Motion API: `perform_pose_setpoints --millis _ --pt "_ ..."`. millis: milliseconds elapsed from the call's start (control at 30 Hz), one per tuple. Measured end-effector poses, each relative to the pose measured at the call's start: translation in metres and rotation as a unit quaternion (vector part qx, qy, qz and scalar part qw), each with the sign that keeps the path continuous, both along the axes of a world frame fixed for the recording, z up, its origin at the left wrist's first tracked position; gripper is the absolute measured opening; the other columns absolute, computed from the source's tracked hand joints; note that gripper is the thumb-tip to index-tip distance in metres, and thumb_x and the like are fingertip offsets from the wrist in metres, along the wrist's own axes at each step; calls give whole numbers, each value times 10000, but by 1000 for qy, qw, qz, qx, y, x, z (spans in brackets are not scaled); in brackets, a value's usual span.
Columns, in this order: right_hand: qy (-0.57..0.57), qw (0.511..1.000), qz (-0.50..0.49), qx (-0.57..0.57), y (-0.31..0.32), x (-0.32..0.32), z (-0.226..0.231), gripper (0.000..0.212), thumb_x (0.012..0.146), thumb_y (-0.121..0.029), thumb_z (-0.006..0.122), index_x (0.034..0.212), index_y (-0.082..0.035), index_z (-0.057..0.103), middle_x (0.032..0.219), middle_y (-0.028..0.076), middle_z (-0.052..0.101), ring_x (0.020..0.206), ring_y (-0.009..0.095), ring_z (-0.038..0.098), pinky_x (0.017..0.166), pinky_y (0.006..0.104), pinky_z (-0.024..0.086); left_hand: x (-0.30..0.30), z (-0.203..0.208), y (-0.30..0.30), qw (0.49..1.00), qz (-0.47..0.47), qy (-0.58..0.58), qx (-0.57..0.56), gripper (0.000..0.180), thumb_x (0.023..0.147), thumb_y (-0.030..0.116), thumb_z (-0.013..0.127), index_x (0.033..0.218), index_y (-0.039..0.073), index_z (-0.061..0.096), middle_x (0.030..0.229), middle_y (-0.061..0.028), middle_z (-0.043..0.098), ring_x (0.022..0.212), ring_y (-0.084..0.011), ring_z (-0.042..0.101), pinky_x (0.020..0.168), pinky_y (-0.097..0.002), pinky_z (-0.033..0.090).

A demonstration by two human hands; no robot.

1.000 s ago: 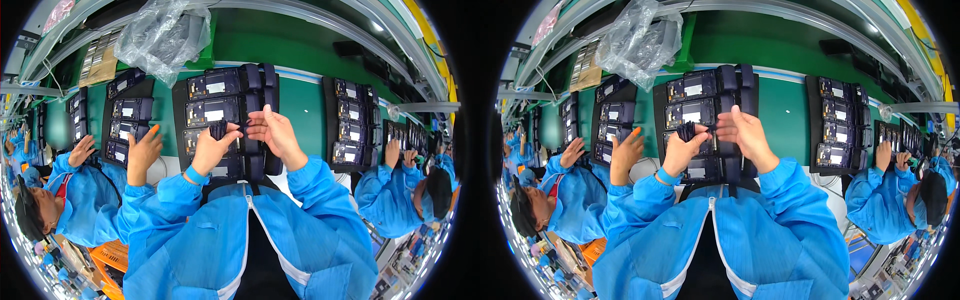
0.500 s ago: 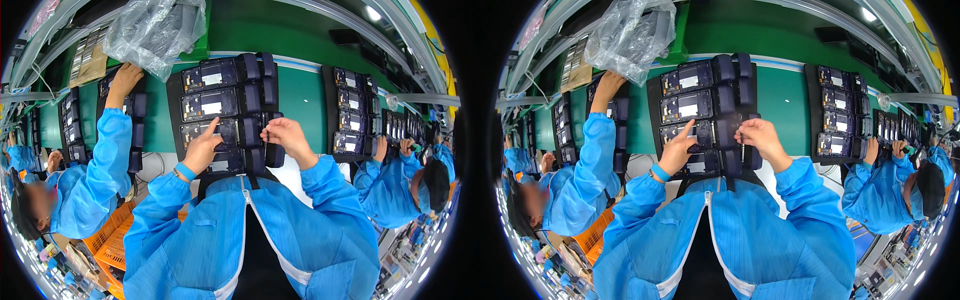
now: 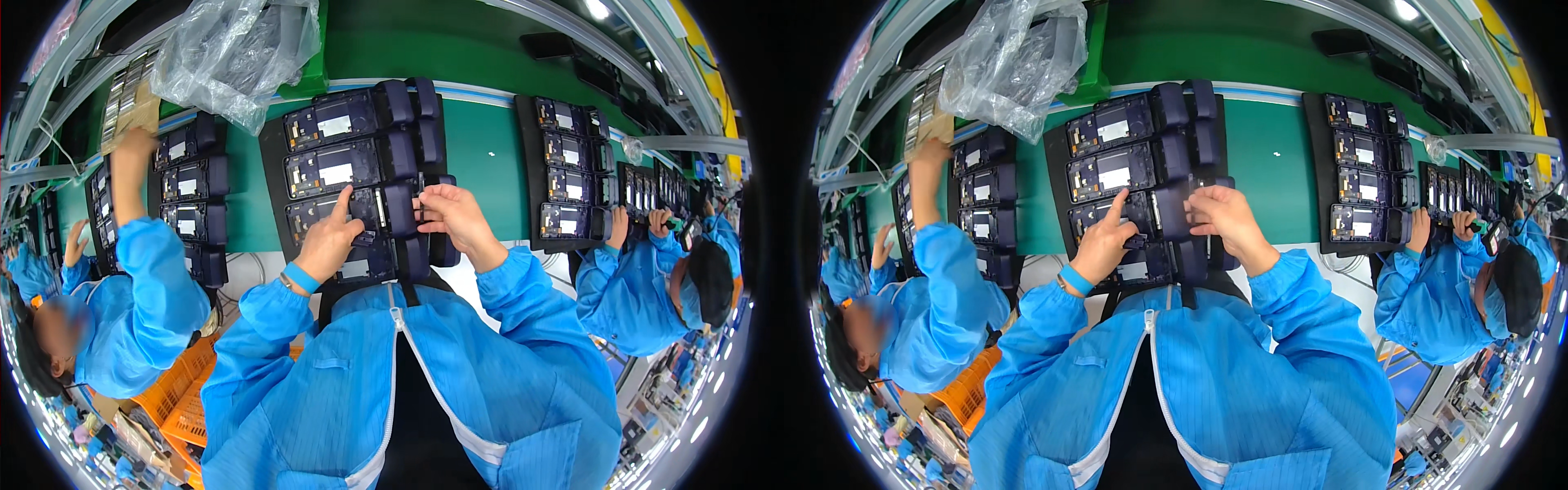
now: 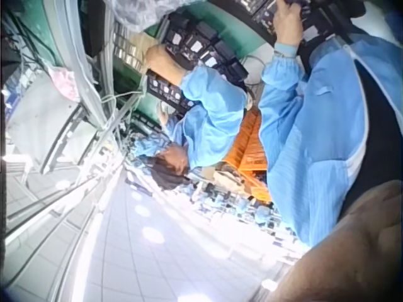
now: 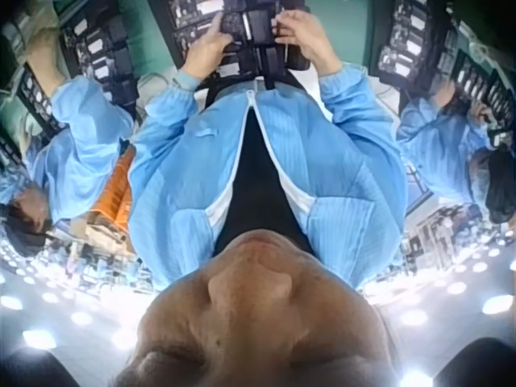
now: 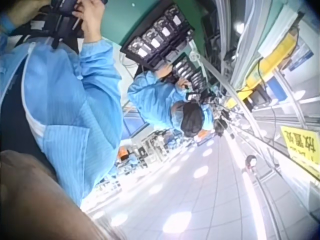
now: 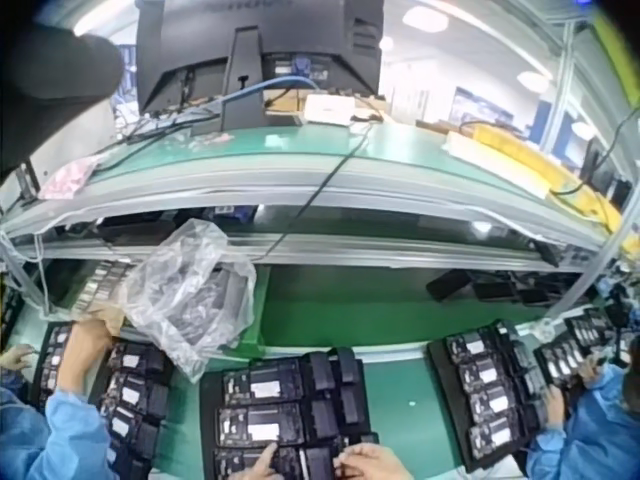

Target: The person assembles handheld electronic devices by hand, inserting electronic connectors and battery compartments into plastic housings.

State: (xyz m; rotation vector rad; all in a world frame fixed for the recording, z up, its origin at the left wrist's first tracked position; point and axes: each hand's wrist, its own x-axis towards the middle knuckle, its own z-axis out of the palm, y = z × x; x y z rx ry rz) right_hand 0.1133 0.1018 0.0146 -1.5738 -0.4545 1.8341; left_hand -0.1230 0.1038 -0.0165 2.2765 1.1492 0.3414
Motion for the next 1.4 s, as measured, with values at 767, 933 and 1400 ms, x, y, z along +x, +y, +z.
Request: perform_pose_setpoints --millis 767,933,1400 --pt "9 994 111 11 13 -27 -42 102 771 -19 617 865 17 630 786 62 636 652 113 601 591 236 496 -16 5 7 992 -30 -110 -56 244 567 -53 685 732 40 531 1338 -206 310 823 -345 586 663 -386 492" --pt "-36 993 111 25 16 -38 -29 122 715 -58 700 794 -13 619 722 36 602 597 104 566 538 228 465 -17 4 7 992 -33 -116 -42 263 549 -62 683 734 50 532 1335 -214 304 782 -337 596 630 -387 498" --pt "-257 932 120 226 2 -6 -23 217 782 16 584 999 21 570 840 60 587 726 123 580 664 230 478 -8 -9 7 997 -5 -65 -44 247 590 -28 684 762 44 521 1315 -206 355 827 -342 587 676 -390 497"
